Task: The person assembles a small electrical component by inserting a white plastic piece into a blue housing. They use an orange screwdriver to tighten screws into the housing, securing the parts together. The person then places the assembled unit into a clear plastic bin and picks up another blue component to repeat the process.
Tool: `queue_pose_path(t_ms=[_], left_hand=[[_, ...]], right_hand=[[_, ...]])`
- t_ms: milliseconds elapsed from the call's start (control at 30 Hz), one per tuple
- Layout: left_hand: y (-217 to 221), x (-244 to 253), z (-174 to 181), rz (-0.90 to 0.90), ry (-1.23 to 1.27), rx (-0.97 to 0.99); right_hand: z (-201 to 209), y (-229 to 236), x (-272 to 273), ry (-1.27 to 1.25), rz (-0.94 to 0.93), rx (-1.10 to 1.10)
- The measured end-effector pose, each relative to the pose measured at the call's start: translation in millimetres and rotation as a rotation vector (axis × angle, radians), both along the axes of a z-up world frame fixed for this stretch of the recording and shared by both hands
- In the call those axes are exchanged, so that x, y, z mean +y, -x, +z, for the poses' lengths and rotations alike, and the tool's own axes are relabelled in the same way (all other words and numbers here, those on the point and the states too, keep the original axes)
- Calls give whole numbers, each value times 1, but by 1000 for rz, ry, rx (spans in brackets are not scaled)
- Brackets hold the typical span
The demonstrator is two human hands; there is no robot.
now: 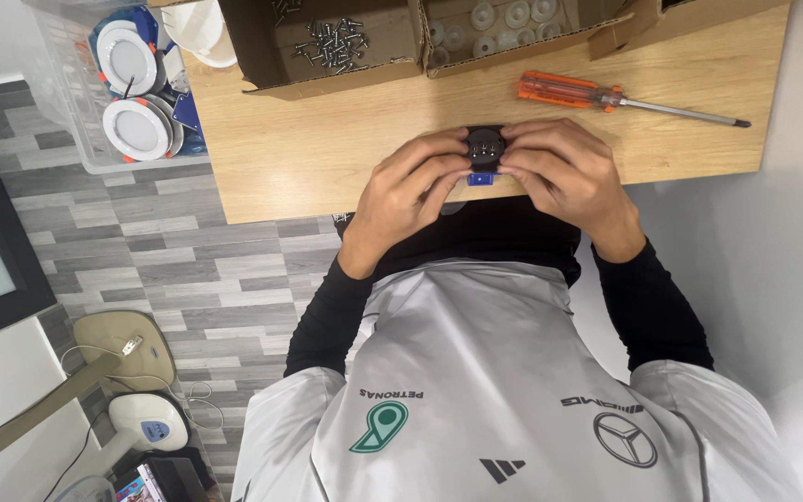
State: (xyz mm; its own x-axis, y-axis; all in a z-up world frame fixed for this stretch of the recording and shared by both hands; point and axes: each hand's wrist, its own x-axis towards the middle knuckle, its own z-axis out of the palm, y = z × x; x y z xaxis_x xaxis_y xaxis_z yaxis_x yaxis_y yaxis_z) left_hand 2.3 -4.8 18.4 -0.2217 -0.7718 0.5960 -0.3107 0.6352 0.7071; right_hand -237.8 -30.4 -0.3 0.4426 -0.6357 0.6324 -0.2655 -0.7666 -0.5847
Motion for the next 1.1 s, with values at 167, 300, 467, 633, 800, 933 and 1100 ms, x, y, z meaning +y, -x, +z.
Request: queue_pose_path(t_ms=[167,300,467,633,800,933,1100], left_hand=[[-5,2,-1,-57,-73,-15],[-9,2,4,-76,-75,-55],[-12,4,-2,-95,-113,-97],[-12,4,-11,-106,-125,-128],[-11,3,-5,-158,-195,-93],[-5,3,0,-106,-344,-139],[-1,3,0,-62,-396,-126]], right_hand=[[5,2,2,-25,32,30],[2,6,1,-47,49,43],[3,8,1,-38,67,64],[4,9,0,-47,80,108],[9,6,1,-54,84,129],[3,7,-2,-33,97,110],[4,9,-1,-41,76,144]])
